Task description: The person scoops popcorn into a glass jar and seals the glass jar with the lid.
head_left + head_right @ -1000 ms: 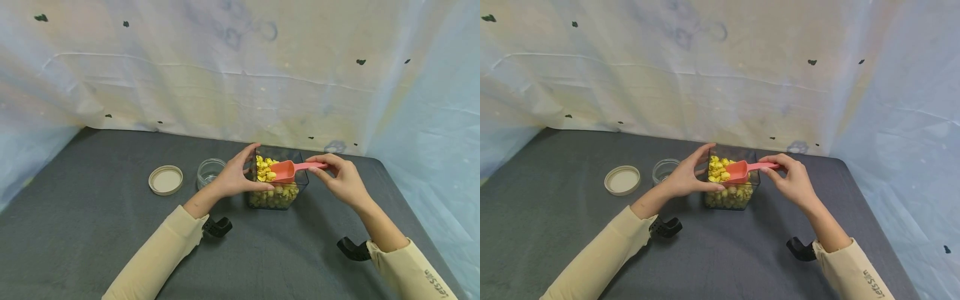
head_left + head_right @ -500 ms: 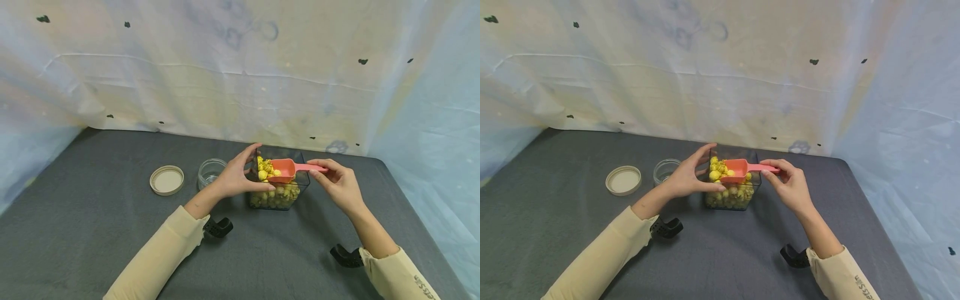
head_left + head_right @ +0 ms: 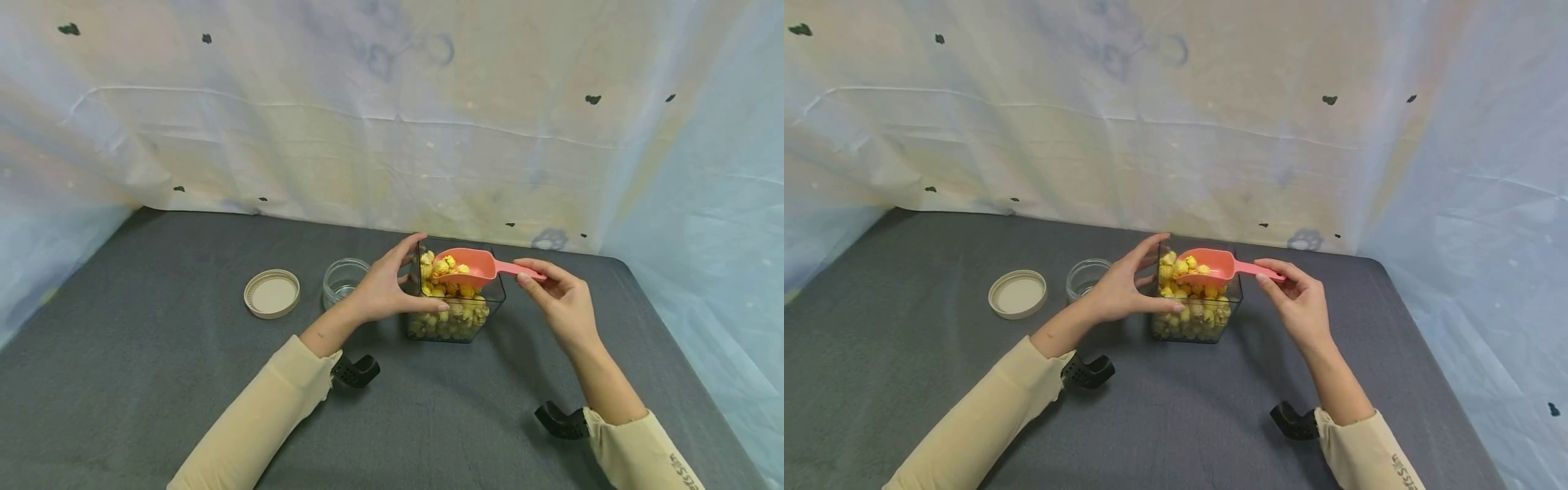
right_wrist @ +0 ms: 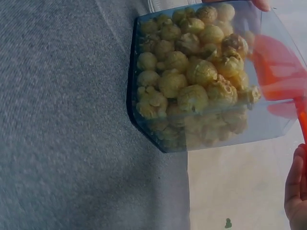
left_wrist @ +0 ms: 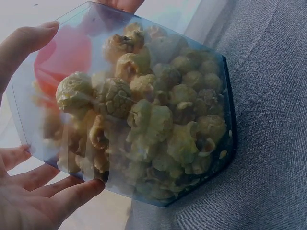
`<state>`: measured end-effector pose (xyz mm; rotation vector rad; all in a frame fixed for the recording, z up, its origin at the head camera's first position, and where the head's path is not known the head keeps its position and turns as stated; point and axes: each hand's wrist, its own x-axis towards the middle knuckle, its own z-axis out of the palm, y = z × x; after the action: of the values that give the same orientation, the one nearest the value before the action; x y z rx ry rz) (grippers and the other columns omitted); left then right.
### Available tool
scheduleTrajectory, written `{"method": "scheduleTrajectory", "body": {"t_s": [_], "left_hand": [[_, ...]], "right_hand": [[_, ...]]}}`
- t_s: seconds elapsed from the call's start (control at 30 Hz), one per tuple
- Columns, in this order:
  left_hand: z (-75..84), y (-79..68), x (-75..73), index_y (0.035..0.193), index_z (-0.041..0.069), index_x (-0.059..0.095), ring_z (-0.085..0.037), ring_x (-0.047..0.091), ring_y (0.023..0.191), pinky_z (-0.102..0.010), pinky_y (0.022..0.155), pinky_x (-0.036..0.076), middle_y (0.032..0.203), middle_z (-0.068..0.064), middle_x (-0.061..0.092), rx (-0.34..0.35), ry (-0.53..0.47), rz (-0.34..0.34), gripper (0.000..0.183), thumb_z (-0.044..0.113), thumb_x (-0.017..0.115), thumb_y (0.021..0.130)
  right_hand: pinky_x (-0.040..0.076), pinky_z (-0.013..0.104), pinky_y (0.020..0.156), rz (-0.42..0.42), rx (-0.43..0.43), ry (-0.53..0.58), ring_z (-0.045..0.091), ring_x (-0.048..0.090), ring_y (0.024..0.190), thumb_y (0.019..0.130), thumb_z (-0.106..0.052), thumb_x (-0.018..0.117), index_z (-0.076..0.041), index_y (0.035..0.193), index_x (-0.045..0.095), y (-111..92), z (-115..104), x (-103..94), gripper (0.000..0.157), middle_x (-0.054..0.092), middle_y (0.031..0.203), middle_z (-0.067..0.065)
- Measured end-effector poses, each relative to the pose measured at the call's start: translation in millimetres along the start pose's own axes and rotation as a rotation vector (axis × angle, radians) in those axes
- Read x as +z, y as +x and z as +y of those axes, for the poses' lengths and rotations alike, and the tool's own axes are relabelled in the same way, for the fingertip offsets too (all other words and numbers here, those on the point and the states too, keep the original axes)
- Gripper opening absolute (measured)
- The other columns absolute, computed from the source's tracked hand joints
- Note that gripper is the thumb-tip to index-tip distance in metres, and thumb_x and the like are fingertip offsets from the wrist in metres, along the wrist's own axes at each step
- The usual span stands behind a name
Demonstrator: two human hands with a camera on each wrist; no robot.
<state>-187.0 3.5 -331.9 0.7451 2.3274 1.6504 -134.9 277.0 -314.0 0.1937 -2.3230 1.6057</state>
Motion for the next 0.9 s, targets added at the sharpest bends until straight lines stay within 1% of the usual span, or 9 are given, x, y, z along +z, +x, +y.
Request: {"method": "scheduleTrajectory", "body": {"t_s": [0.13, 0.2, 0.43, 0.6, 0.67, 0.8, 0.9], "left_hand": [[-0.1, -0.1, 0.3, 0.151, 0.031, 0.023, -0.027, 0.034, 0.140, -0.041, 0.107, 0.042, 0.150, -0.004, 0.034, -0.004, -0.009, -0.002, 0.101, 0.030, 0.086, 0.071], [-0.1, -0.3, 0.4, 0.151, 0.031, 0.023, -0.027, 0.034, 0.140, -0.041, 0.107, 0.042, 0.148, -0.004, 0.036, -0.004, -0.011, -0.001, 0.101, 0.030, 0.086, 0.071], [0.6, -0.8, 0.3, 0.151, 0.031, 0.023, -0.028, 0.035, 0.140, -0.041, 0.106, 0.043, 0.147, -0.004, 0.037, -0.002, 0.002, 0.005, 0.102, 0.030, 0.086, 0.071], [1.8, -1.1, 0.1, 0.152, 0.031, 0.021, -0.027, 0.034, 0.140, -0.042, 0.107, 0.042, 0.149, -0.003, 0.035, -0.015, 0.014, 0.002, 0.103, 0.031, 0.086, 0.071], [2.9, -1.6, -0.4, 0.152, 0.030, 0.020, -0.026, 0.033, 0.141, -0.043, 0.109, 0.040, 0.152, -0.003, 0.032, -0.027, 0.025, -0.007, 0.104, 0.032, 0.085, 0.072], [6.7, -3.2, -1.9, 0.154, 0.031, 0.013, -0.023, 0.031, 0.142, -0.050, 0.111, 0.035, 0.158, 0.000, 0.024, -0.063, 0.091, -0.024, 0.109, 0.038, 0.084, 0.072], [10.2, -5.0, -2.7, 0.155, 0.032, 0.008, -0.024, 0.028, 0.144, -0.056, 0.111, 0.032, 0.160, 0.001, 0.020, -0.085, 0.151, -0.027, 0.112, 0.043, 0.083, 0.072]], "right_hand": [[0.052, 0.011, 0.071, 0.015, 0.014, 0.119, 0.001, 0.063, 0.078, 0.090, -0.005, 0.066, 0.004, 0.111, 0.067, -1, 3, 0.6, 0.023, 0.068, 0.089, -0.009], [0.052, 0.012, 0.071, 0.021, 0.015, 0.144, 0.002, 0.063, 0.078, 0.090, -0.004, 0.065, 0.004, 0.111, 0.067, -2, 4, 0.9, 0.022, 0.068, 0.089, -0.009], [0.053, 0.012, 0.072, 0.033, 0.010, 0.160, 0.002, 0.064, 0.078, 0.090, -0.003, 0.065, 0.004, 0.110, 0.068, -2, 3, 1.0, 0.021, 0.068, 0.089, -0.008], [0.053, 0.013, 0.074, 0.029, 0.004, 0.167, 0.002, 0.065, 0.078, 0.090, -0.002, 0.065, 0.005, 0.110, 0.068, -2, -1, 1.0, 0.022, 0.068, 0.090, -0.008], [0.054, 0.014, 0.075, 0.027, 0.003, 0.168, 0.003, 0.065, 0.078, 0.089, -0.002, 0.065, 0.005, 0.110, 0.067, -2, -3, 1.7, 0.022, 0.068, 0.090, -0.007], [0.054, 0.014, 0.075, 0.033, -0.001, 0.169, 0.004, 0.064, 0.078, 0.089, -0.002, 0.066, 0.004, 0.110, 0.067, 0, -7, 4.3, 0.022, 0.068, 0.090, -0.006], [0.054, 0.014, 0.074, 0.047, -0.010, 0.185, 0.005, 0.064, 0.078, 0.088, -0.001, 0.066, 0.005, 0.110, 0.068, 1, -11, 6.9, 0.022, 0.068, 0.090, -0.006]]}}
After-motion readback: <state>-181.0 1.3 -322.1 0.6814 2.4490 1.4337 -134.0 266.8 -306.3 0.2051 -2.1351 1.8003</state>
